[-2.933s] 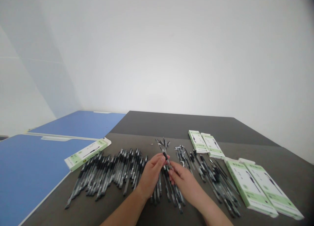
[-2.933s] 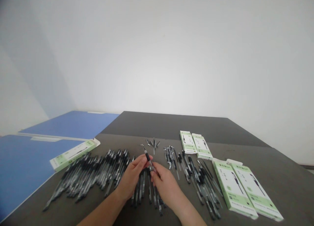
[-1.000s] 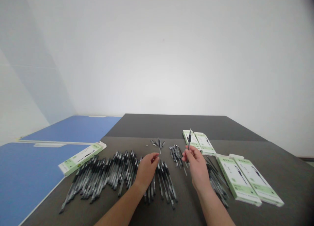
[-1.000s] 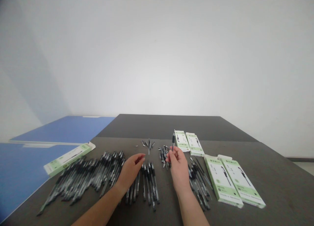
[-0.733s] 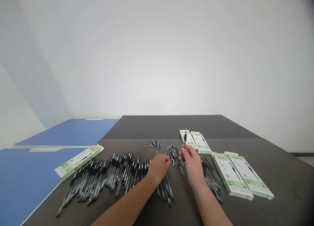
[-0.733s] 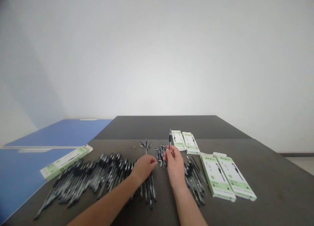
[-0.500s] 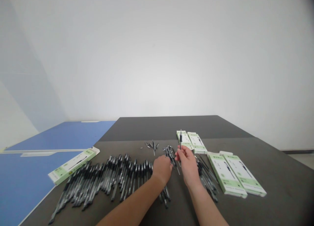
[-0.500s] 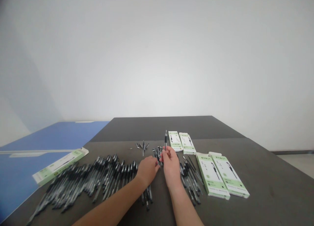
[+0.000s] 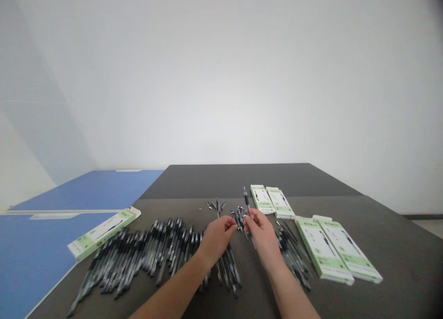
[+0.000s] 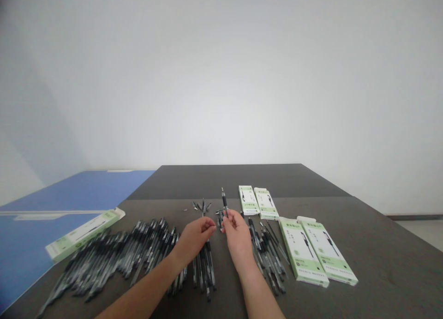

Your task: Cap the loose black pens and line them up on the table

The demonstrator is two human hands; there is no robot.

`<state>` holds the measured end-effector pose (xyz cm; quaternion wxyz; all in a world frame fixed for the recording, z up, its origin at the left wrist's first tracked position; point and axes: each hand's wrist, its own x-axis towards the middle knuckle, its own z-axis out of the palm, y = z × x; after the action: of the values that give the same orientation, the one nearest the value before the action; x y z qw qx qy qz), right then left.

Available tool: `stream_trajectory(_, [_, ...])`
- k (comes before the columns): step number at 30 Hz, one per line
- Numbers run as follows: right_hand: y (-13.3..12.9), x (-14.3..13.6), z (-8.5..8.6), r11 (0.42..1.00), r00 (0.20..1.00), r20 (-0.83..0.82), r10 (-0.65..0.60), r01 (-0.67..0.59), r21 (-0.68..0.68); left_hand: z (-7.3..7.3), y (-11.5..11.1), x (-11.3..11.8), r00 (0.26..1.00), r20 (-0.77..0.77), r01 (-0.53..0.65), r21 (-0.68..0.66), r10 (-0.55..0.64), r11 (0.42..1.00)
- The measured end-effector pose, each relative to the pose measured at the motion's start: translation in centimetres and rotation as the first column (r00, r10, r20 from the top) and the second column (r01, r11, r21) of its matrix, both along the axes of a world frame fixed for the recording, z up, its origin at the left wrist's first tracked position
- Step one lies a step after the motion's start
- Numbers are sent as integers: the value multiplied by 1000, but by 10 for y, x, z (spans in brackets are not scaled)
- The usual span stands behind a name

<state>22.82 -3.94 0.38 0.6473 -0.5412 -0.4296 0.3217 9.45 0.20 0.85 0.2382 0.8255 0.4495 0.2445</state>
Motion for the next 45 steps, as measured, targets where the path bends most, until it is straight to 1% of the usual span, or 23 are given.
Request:
stream_trajectory(1, [-1,-3,0,999,999,33,29,-28,-20,3,-1,-11,983,182,6,-94,11,996])
stream_trajectory(2, [-2,-7,0,998,996,68,59,-57,-42,4,-2,-22,936,350,24,-184,43,983])
stream_trajectory(3, [-3,-11,0,994,990,107,93,-86,-66,5,-4,-33,865,491,41,-264,98,964])
stream_trajectory(5, [-6,-19,-1,983,968,190,164,-143,-116,3,-7,-51,667,700,86,-412,255,907])
stream_trajectory(7, [-9,-25,-2,966,927,283,245,-208,-153,-2,-9,-65,469,790,149,-511,394,847])
stream_trajectory(8, [-11,-28,-1,958,903,329,278,-237,-159,-4,-9,-71,393,807,179,-538,441,824])
stream_trajectory(10, [-14,-31,0,945,847,419,326,-288,-154,-8,-8,-79,305,820,223,-556,485,800])
stream_trajectory(12, [-15,-32,1,938,799,495,343,-316,-140,-10,-6,-85,268,824,248,-559,499,791])
stream_trajectory(16, [-16,-31,-1,944,754,575,317,-310,-114,-11,-6,-89,254,825,266,-561,504,784])
stream_trajectory(20, [-15,-30,-6,950,740,606,293,-297,-97,-11,-7,-87,298,816,246,-567,496,786])
stream_trajectory(22, [-15,-29,-8,952,732,620,283,-294,-88,-10,-8,-87,349,804,213,-567,480,795])
stream_trajectory(26, [-13,-27,-10,953,703,656,274,-293,-83,-6,-10,-87,548,734,101,-534,401,840])
stream_trajectory(27, [-13,-27,-10,952,695,665,275,-296,-85,-6,-10,-87,584,714,82,-524,385,848])
stream_trajectory(28, [-12,-27,-10,949,690,668,279,-304,-83,-5,-11,-87,606,703,81,-521,374,850])
stream_trajectory(30, [-12,-28,-10,943,704,649,288,-326,-65,-6,-12,-85,590,718,131,-536,369,834])
stream_trajectory(33, [-15,-32,-9,938,773,550,316,-343,-56,-10,-14,-83,489,780,251,-555,391,793])
stream_trajectory(34, [-16,-35,-9,929,791,500,352,-362,-80,-11,-14,-83,462,791,272,-556,400,785])
stream_trajectory(36, [-19,-40,-8,888,809,367,459,-433,-155,-12,-14,-82,437,797,284,-562,417,777])
stream_trajectory(38, [-20,-45,-8,842,814,219,537,-502,-199,-12,-14,-82,435,791,275,-571,429,774])
stream_trajectory(39, [-21,-47,-8,836,826,154,542,-511,-199,-12,-14,-83,439,787,265,-574,432,775])
stream_trajectory(42, [-22,-50,-8,857,868,17,497,-487,-168,-10,-15,-83,468,776,241,-573,423,783])
stream_trajectory(43, [-23,-51,-7,848,863,-42,503,-502,-172,-10,-16,-83,474,776,242,-570,417,785])
stream_trajectory(45, [-25,-51,-7,781,803,-198,561,-594,-194,-10,-16,-83,477,779,262,-568,407,780])
